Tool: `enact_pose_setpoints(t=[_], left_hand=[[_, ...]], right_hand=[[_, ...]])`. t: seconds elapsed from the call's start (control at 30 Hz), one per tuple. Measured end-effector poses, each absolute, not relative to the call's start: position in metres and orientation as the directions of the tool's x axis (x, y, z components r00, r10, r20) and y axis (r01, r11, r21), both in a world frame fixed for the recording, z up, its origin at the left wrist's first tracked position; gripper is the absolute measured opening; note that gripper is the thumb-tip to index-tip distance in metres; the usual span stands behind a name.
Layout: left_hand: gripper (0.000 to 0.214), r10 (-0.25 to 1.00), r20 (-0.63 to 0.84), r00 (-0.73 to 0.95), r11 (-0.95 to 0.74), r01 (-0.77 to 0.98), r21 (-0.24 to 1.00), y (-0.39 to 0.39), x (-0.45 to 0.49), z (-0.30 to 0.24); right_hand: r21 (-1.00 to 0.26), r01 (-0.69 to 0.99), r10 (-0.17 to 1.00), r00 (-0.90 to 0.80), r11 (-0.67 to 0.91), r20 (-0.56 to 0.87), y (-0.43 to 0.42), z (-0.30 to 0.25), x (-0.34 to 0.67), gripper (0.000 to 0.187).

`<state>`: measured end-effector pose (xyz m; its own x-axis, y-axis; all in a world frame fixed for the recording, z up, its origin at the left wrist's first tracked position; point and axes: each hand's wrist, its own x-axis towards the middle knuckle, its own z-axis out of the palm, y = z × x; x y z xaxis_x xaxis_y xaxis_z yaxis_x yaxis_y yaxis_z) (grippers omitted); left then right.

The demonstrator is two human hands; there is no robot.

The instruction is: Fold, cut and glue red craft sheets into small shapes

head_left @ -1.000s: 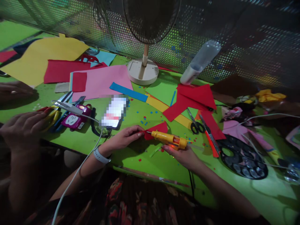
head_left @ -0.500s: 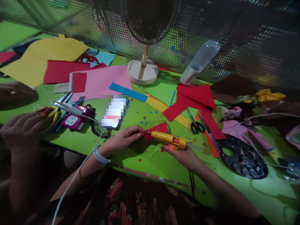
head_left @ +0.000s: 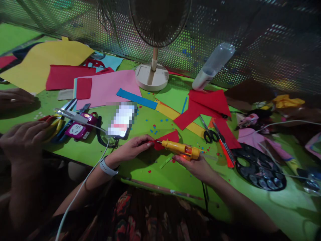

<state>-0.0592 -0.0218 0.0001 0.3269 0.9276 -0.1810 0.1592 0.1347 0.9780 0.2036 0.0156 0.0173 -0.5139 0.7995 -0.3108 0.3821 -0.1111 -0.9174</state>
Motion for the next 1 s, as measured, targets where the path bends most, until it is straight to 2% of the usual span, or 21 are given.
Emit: enact_pose_setpoints(t=[0.33, 0.67, 1.0], left_hand=[[0.026, 0.929, -0.175, 0.326, 0.121, 0.18, 0.976, -0.022, -0.059, 0.0], [0.027, 0.93, -0.15, 0.334, 0.07, 0.242, 0.968, -0.023, -0.06, -0.001], [0.027, 0.949, -0.13, 0.289, 0.086, 0.16, 0.983, -0.026, -0.06, -0.001]], right_hand=[[-0.913, 0.4, 0.81, -0.51, -0.075, -0.29, 0.016, 0.016, 0.205, 0.034], [-0.903, 0.429, 0.801, -0.529, -0.031, -0.279, 0.016, 0.017, 0.208, 0.026], [-0.773, 0.604, 0.793, -0.56, 0.193, -0.24, 0.015, 0.042, 0.226, 0.028]])
